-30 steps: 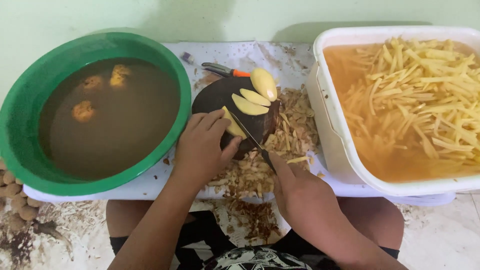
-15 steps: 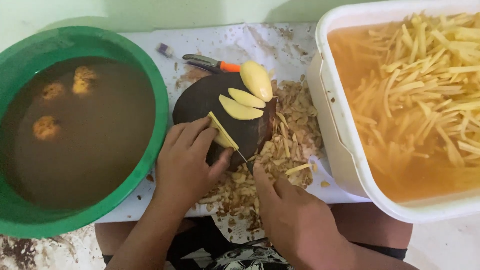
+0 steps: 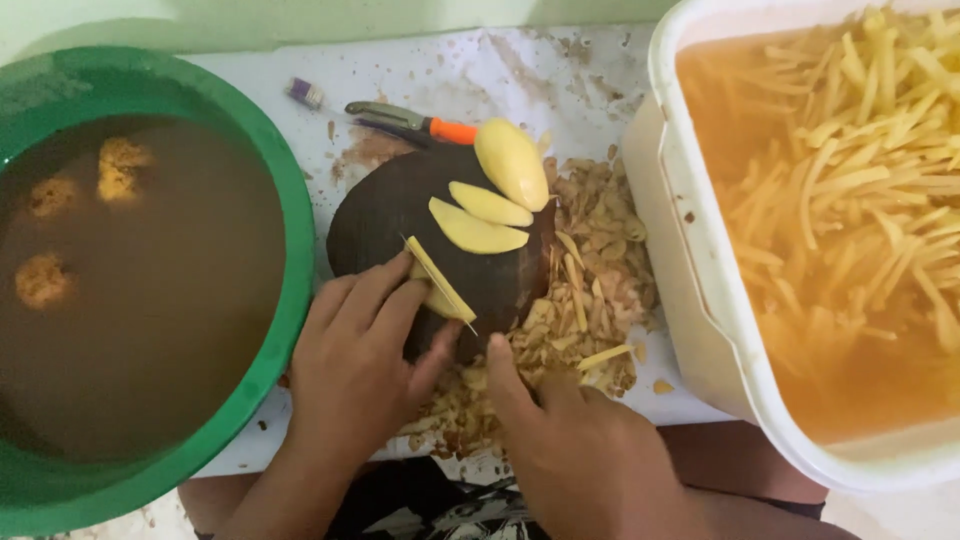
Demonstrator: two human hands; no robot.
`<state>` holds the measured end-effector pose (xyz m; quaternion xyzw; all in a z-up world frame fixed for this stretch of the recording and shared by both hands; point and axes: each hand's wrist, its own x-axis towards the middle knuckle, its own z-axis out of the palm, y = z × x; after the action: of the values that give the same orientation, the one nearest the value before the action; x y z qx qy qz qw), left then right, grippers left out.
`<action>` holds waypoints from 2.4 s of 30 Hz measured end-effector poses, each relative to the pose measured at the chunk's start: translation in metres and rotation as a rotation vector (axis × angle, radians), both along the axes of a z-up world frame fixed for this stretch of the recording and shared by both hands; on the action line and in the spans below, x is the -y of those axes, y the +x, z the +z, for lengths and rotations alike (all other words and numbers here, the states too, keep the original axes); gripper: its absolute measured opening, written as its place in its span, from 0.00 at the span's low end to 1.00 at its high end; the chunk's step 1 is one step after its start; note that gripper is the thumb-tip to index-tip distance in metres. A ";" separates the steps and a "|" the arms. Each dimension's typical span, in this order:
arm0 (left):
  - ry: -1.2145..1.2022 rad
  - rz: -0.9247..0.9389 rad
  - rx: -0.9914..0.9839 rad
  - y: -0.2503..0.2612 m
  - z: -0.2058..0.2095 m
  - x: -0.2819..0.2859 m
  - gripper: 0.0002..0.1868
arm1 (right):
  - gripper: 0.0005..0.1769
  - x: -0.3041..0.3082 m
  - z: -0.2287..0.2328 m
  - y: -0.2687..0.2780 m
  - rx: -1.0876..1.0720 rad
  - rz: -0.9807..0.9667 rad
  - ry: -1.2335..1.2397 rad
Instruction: Slicing peeled potatoes into thin strips for french fries using a knife on a cutting board.
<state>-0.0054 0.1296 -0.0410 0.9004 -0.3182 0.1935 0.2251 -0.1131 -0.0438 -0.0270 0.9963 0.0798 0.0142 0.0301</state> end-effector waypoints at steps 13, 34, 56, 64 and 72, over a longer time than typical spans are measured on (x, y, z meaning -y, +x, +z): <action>-0.017 0.045 0.039 -0.002 -0.007 0.001 0.22 | 0.47 0.024 -0.034 -0.040 -0.268 0.000 0.117; -0.056 0.091 0.085 -0.005 -0.011 0.001 0.20 | 0.35 0.015 0.008 -0.016 0.061 0.051 0.317; -0.009 0.085 0.121 -0.004 -0.003 0.003 0.24 | 0.37 0.006 -0.008 0.005 0.004 0.051 0.280; -0.021 0.106 0.115 -0.005 -0.005 0.003 0.24 | 0.41 0.011 -0.008 -0.008 -0.148 0.024 0.207; -0.039 0.091 0.130 -0.005 -0.007 0.003 0.20 | 0.35 0.021 -0.013 -0.030 -0.075 -0.028 0.291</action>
<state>-0.0106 0.1269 -0.0478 0.8950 -0.2869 0.2676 0.2124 -0.1427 -0.0652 -0.0398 0.9909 0.0643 -0.0121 -0.1176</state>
